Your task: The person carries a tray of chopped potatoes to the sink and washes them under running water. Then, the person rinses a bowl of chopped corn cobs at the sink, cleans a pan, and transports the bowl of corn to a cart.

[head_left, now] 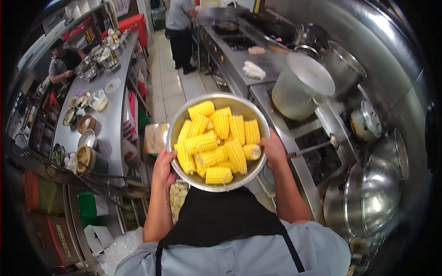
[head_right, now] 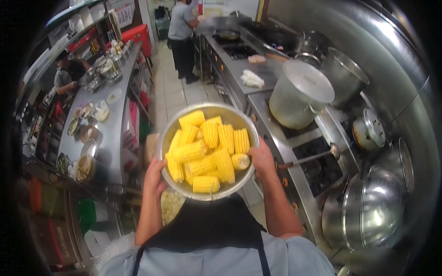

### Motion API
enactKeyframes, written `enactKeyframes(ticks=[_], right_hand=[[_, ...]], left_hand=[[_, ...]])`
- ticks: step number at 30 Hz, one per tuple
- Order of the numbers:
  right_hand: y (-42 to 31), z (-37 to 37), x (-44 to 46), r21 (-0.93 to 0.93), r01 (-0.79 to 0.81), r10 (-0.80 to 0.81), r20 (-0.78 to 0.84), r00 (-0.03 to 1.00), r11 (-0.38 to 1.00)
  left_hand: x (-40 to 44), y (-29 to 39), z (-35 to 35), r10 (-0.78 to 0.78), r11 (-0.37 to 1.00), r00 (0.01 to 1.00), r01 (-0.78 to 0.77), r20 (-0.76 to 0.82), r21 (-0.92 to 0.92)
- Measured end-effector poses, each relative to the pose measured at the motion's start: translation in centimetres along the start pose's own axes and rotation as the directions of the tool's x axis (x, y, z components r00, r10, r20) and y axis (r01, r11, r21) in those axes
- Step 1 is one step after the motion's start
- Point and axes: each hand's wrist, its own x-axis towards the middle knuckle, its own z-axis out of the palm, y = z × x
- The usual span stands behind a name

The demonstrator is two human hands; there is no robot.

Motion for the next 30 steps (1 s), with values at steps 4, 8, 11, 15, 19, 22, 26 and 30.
enactKeyframes(ticks=[4,8,11,15,19,22,26,30], right_hand=[[0.2,-0.4,1.6,0.076,-0.057,0.055,0.028,0.998,0.995],[-1.0,-0.5,1.1,0.076,-0.095,0.098,-0.035,0.995,0.993],[-0.6,-1.7,0.8,0.157,-0.079,0.081,-0.009,0.997,0.985],[-0.3,-2.7,0.4,0.128,-0.083,0.091,-0.061,0.994,0.988],[0.0,-2.8,0.1,0.139,-0.096,0.110,-0.101,0.989,0.986],[0.6,-2.5,0.2,0.151,-0.094,0.110,-0.103,0.989,0.984],[1.7,-1.9,0.4,0.132,-0.106,0.125,-0.143,0.982,0.986],[2.8,-1.7,1.3,0.116,-0.111,0.127,-0.148,0.981,0.987]], left_hand=[[1.3,0.2,0.8,0.018,1.000,1.000,-0.018,-0.021,-0.024],[3.2,0.8,1.9,0.008,1.000,1.000,-0.008,-0.018,-0.002],[4.0,0.8,3.3,-0.012,1.000,1.000,0.012,0.004,0.019],[5.3,0.1,3.4,-0.050,0.998,0.998,0.048,0.050,0.038],[6.7,0.2,3.0,-0.075,0.997,0.992,0.071,0.101,0.043],[7.0,0.6,2.8,-0.073,0.996,0.991,0.066,0.109,0.064],[6.6,1.6,3.3,-0.069,0.995,0.991,0.059,0.117,0.084],[7.8,1.7,2.1,-0.107,0.991,0.986,0.094,0.129,0.099]])
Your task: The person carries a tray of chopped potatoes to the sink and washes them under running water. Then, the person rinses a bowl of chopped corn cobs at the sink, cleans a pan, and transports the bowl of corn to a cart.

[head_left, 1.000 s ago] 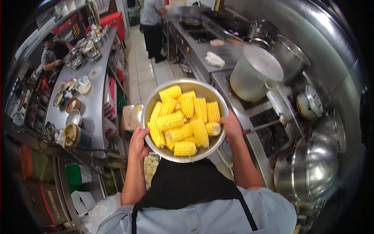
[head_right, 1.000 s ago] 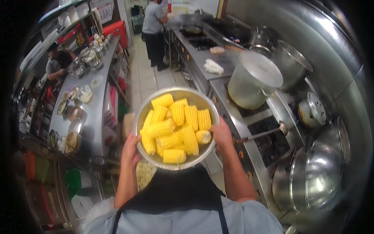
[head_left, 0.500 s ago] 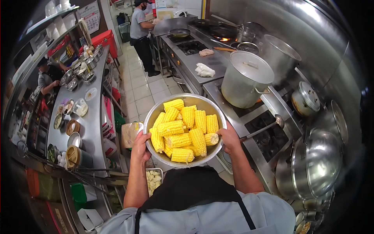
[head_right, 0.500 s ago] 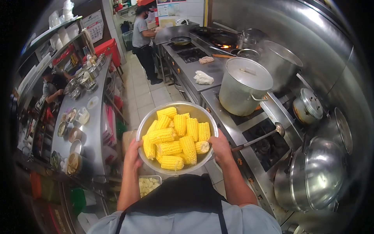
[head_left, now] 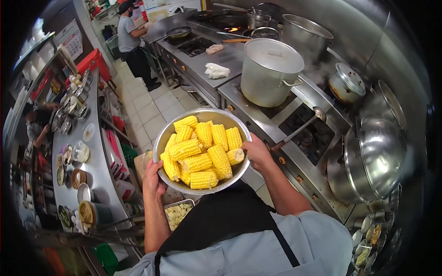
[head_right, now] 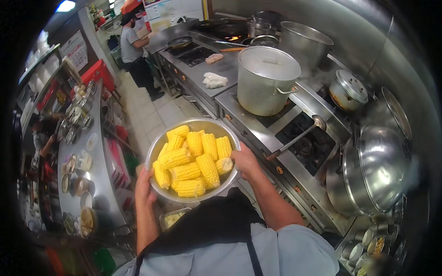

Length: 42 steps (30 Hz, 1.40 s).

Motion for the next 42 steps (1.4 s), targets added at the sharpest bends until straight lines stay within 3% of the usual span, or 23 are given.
enactKeyframes(ticks=[5,12,17,22,26,31,35,37,40,42], right_hand=[[-0.9,1.6,2.7,-0.048,-0.058,0.057,-0.019,0.998,0.997],[-1.9,3.1,11.9,-0.050,-0.048,0.044,-0.084,0.995,0.998],[-3.4,4.3,19.8,-0.099,-0.071,0.068,-0.033,0.997,0.993],[-2.7,5.4,27.5,-0.073,-0.058,0.058,-0.001,0.998,0.996],[-3.8,6.6,31.3,-0.018,0.028,-0.027,0.058,0.998,0.999],[-4.8,9.0,37.2,-0.114,0.033,-0.042,-0.078,0.996,0.993],[-3.8,10.4,43.8,-0.096,0.069,-0.082,-0.134,0.988,0.993],[-3.1,11.0,47.2,-0.080,0.076,-0.089,-0.181,0.979,0.994],[-2.8,11.3,52.3,-0.065,0.077,-0.091,-0.257,0.962,0.995],[-1.5,10.3,55.6,-0.077,0.102,-0.121,-0.295,0.948,0.992]], left_hand=[[3.2,0.4,-0.5,0.008,1.000,0.999,-0.007,-0.042,0.030],[14.0,0.9,-2.4,0.002,0.998,0.999,0.002,-0.045,0.069],[20.5,3.3,-0.7,0.027,0.998,0.999,-0.026,-0.020,0.050],[26.1,4.8,-0.8,0.038,0.999,0.994,-0.035,-0.100,0.034],[31.3,6.0,-0.9,0.031,0.999,0.996,-0.030,-0.085,0.012],[40.3,7.1,-2.4,-0.007,1.000,1.000,0.007,-0.013,-0.025],[50.3,7.9,-4.1,-0.078,0.996,0.992,0.073,-0.104,-0.048],[57.7,7.3,-7.4,-0.153,0.987,0.987,0.156,0.047,-0.049],[65.5,8.3,-5.9,-0.229,0.973,0.954,0.218,0.193,0.077],[70.4,7.9,-4.9,-0.233,0.971,0.964,0.223,0.128,0.084]])
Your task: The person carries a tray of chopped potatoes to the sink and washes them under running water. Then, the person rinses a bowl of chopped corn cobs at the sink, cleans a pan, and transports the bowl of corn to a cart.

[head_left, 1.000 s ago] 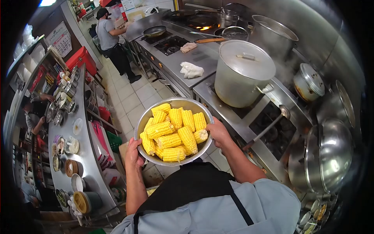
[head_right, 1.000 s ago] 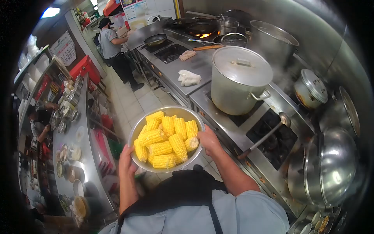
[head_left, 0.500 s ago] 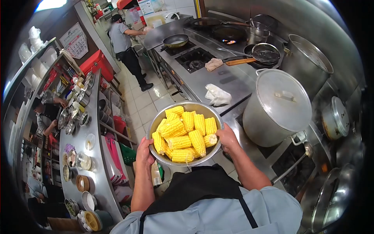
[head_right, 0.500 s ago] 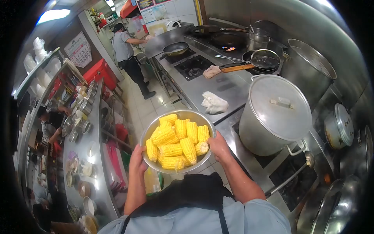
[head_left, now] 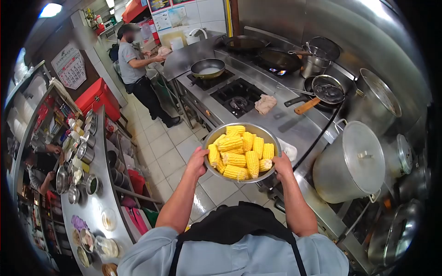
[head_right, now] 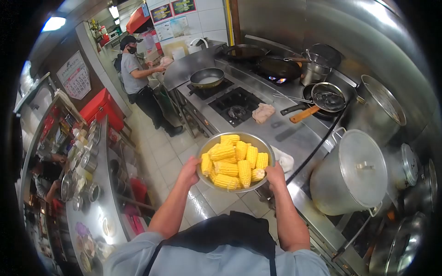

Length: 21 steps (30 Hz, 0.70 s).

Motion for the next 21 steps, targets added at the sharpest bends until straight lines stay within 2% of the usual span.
enactKeyframes(ticks=[2,4,5,6,7,8,9,10,11,12,13,15,17,21], right_hand=[[0.3,0.8,1.5,-0.059,0.005,-0.008,-0.057,0.998,0.998],[0.4,2.0,2.3,-0.217,-0.015,-0.033,-0.215,0.976,0.976],[0.4,2.2,2.5,-0.290,-0.051,-0.039,-0.296,0.954,0.956],[0.1,2.7,2.6,-0.343,0.037,-0.142,-0.287,0.947,0.939],[0.2,2.7,2.8,-0.414,-0.009,-0.134,-0.315,0.940,0.910],[0.1,2.8,3.7,-0.480,-0.052,-0.133,-0.343,0.930,0.876],[-0.1,2.5,4.6,-0.539,-0.096,-0.134,-0.371,0.919,0.837],[-1.9,3.1,4.1,-0.519,-0.152,-0.078,-0.394,0.916,0.841],[-1.8,2.8,4.8,-0.560,-0.146,-0.087,-0.368,0.926,0.816],[-1.4,2.1,5.6,-0.583,-0.206,-0.053,-0.395,0.917,0.786],[0.3,1.4,6.9,-0.621,-0.156,-0.140,-0.401,0.905,0.768],[-0.2,1.3,6.8,-0.599,-0.124,-0.133,-0.367,0.921,0.791],[-0.3,1.3,7.2,-0.588,-0.160,-0.105,-0.391,0.914,0.793],[0.4,1.3,7.7,-0.583,-0.119,-0.160,-0.404,0.901,0.803]], left_hand=[[3.0,1.1,1.9,-0.014,0.999,0.999,0.016,-0.045,0.046],[6.2,0.9,3.0,-0.002,0.991,0.994,0.017,-0.112,0.136],[7.8,0.7,3.3,0.015,0.963,0.995,0.013,-0.103,0.268],[9.0,0.6,3.6,0.034,0.920,0.996,0.001,-0.081,0.391],[9.7,0.3,3.6,0.046,0.862,0.997,-0.010,-0.058,0.507],[11.2,-0.2,3.5,0.173,0.779,0.984,-0.120,-0.028,0.615],[12.4,-0.8,3.5,0.245,0.701,0.968,-0.133,-0.062,0.700],[12.9,-0.8,4.4,0.317,0.613,0.945,-0.137,-0.084,0.778],[13.7,-1.1,5.4,0.389,0.517,0.917,-0.132,-0.094,0.846],[14.8,-1.7,5.5,0.429,0.439,0.902,-0.164,-0.046,0.883],[15.8,-2.1,4.8,0.466,0.359,0.885,-0.196,0.006,0.912],[15.6,-1.8,5.7,0.486,0.312,0.874,-0.180,0.006,0.933],[15.0,-1.1,6.7,0.464,0.254,0.886,-0.115,-0.017,0.960],[14.8,-0.4,7.8,0.465,0.140,0.885,-0.057,-0.015,0.988]])
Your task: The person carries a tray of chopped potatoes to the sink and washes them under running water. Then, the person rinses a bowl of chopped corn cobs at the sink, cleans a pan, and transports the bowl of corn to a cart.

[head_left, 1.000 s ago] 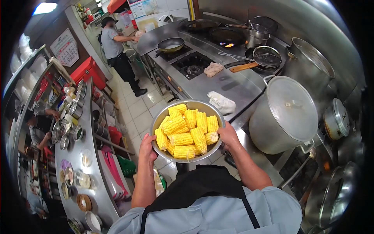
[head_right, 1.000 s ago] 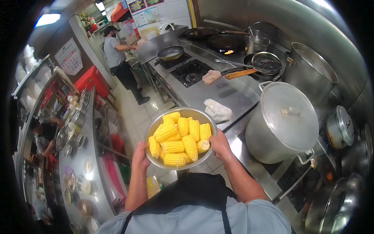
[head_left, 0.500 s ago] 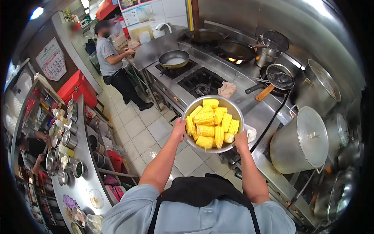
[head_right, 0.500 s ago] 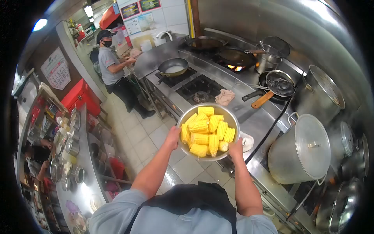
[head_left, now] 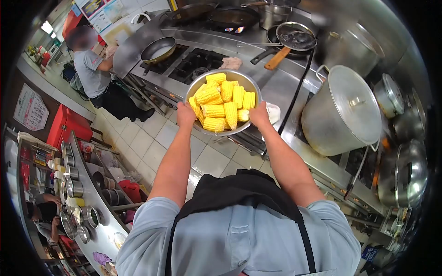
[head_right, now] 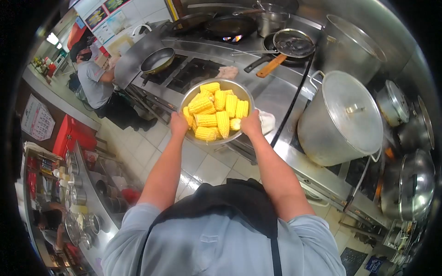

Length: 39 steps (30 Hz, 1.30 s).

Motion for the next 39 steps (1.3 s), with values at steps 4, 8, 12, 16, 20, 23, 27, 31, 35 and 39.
enactKeyframes(ticks=[4,8,12,16,20,23,27,31,35,39], right_hand=[[0.2,0.5,0.0,-0.011,0.004,-0.004,-0.044,0.999,1.000],[0.3,1.4,0.3,0.041,-0.008,0.011,-0.083,0.997,0.999],[-0.2,1.2,-0.4,0.088,-0.052,0.061,-0.099,0.993,0.995],[-1.9,0.4,-1.4,0.132,-0.114,0.124,-0.070,0.990,0.985],[-2.0,0.1,-1.5,0.110,-0.112,0.120,-0.074,0.990,0.988],[-0.6,1.1,-0.3,0.029,-0.027,0.029,-0.101,0.994,0.999],[-1.5,0.6,-0.9,0.120,-0.108,0.115,-0.060,0.991,0.987],[-1.3,0.7,-0.8,0.111,-0.101,0.109,-0.067,0.992,0.989],[-0.9,0.9,-0.6,0.081,-0.070,0.077,-0.077,0.994,0.994],[-0.5,1.1,-0.4,0.013,-0.044,0.045,-0.103,0.994,0.999]], left_hand=[[-0.1,0.0,0.4,0.052,0.998,0.985,-0.047,-0.163,0.035],[-0.2,-0.1,0.4,0.442,0.894,0.742,-0.410,-0.504,0.180],[-5.7,4.2,-5.4,0.567,0.812,0.824,-0.563,-0.021,-0.155],[-13.7,5.7,-7.4,0.586,0.779,0.702,-0.625,0.404,-0.045],[-14.9,6.5,-7.4,0.622,0.696,0.629,-0.717,0.467,0.040],[-13.8,5.3,-6.8,0.644,0.641,0.577,-0.765,0.503,0.057],[-14.3,4.6,-7.0,0.666,0.699,0.657,-0.715,0.353,0.013],[-14.7,2.5,-8.4,0.492,0.868,0.830,-0.442,0.263,-0.227],[-15.6,-4.3,-9.0,0.294,0.956,0.928,-0.291,0.228,-0.046],[-17.5,-20.5,-6.6,0.217,0.886,0.886,-0.355,0.411,0.298]])
